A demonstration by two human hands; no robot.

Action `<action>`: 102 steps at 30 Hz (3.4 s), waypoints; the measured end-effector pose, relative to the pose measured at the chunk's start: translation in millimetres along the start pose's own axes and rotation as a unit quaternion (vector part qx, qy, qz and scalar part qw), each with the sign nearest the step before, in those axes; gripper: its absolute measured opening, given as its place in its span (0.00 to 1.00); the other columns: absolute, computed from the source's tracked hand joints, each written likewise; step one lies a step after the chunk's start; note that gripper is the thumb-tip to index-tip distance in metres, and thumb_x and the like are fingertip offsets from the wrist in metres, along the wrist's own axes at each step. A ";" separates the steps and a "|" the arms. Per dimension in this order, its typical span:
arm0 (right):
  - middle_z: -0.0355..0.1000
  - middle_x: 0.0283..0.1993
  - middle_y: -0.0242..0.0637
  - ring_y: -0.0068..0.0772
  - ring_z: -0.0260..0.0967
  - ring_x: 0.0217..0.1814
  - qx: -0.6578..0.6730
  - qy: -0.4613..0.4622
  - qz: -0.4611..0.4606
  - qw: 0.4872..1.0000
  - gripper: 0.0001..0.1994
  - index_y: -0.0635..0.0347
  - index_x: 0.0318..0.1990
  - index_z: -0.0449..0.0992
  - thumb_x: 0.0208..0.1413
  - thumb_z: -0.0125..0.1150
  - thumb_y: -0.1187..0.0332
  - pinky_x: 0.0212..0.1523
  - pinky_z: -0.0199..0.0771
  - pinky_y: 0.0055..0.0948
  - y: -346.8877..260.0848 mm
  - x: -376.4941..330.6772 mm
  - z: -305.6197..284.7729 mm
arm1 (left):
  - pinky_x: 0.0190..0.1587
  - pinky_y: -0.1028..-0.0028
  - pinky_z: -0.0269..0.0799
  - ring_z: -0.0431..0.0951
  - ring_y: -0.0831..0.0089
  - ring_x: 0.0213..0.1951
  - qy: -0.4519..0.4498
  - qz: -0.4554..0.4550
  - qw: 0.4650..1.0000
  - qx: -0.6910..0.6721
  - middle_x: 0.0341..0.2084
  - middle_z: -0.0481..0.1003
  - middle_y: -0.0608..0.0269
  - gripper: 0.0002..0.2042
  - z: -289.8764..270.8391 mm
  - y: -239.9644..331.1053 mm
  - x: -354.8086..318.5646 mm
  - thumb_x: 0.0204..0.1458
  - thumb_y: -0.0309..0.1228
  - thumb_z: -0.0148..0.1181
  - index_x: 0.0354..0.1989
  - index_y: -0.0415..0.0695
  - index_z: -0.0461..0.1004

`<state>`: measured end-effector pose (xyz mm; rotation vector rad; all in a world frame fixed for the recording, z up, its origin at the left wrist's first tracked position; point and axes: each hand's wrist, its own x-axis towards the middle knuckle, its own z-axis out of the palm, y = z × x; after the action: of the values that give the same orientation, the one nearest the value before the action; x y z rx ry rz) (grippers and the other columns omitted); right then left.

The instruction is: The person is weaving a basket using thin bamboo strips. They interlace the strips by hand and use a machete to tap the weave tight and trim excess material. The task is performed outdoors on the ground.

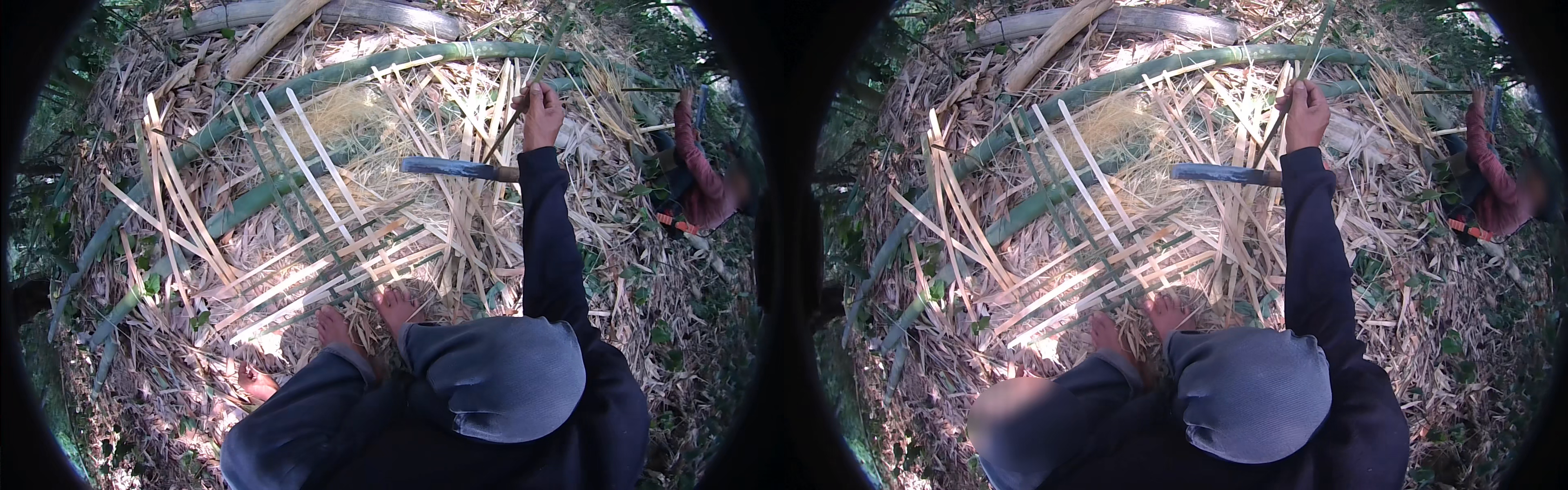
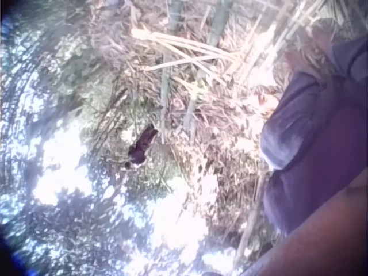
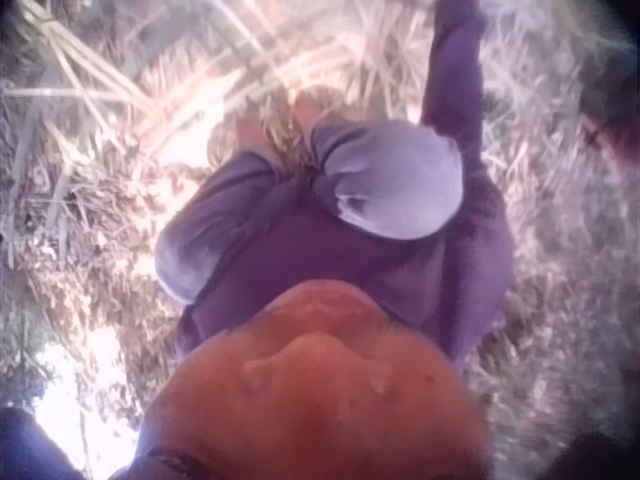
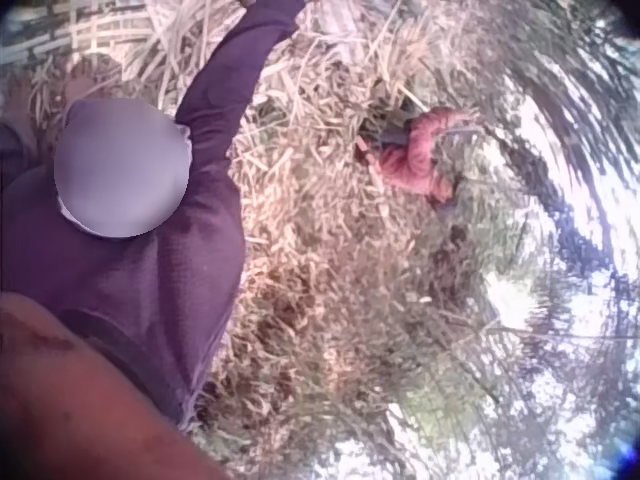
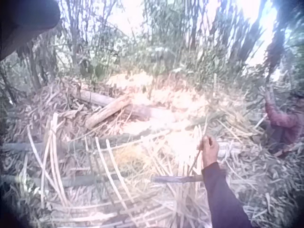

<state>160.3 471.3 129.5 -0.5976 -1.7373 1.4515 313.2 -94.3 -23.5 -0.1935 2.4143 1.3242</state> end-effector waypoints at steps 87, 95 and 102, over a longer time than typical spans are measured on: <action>0.76 0.31 0.49 0.54 0.74 0.35 -0.369 -0.404 0.102 0.831 0.14 0.60 0.40 0.78 0.63 0.56 0.57 0.38 0.71 0.44 94.2 -224.2 57.9 | 0.45 0.61 0.73 0.75 0.52 0.41 -0.095 0.111 0.986 0.074 0.36 0.75 0.54 0.12 -3.0 19.7 15.3 0.49 0.20 0.59 0.42 0.42 0.78; 0.76 0.30 0.49 0.56 0.75 0.36 -0.371 -0.390 0.121 0.834 0.15 0.56 0.40 0.77 0.63 0.55 0.53 0.39 0.71 0.47 94.6 -227.0 55.6 | 0.42 0.66 0.73 0.78 0.61 0.36 -0.065 0.097 0.992 0.043 0.36 0.77 0.53 0.08 -14.2 14.8 7.7 0.56 0.24 0.58 0.43 0.39 0.77; 0.77 0.33 0.49 0.56 0.75 0.39 -0.375 -0.382 0.122 0.836 0.16 0.55 0.42 0.77 0.63 0.55 0.52 0.42 0.72 0.47 90.0 -229.7 55.4 | 0.42 0.66 0.73 0.77 0.62 0.36 -0.079 0.066 0.994 0.044 0.36 0.77 0.53 0.08 -19.5 18.7 4.5 0.57 0.25 0.58 0.43 0.39 0.77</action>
<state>239.5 283.6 -20.3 -0.6948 -3.0272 1.1989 298.4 -100.1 -1.2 0.0924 2.3777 1.2350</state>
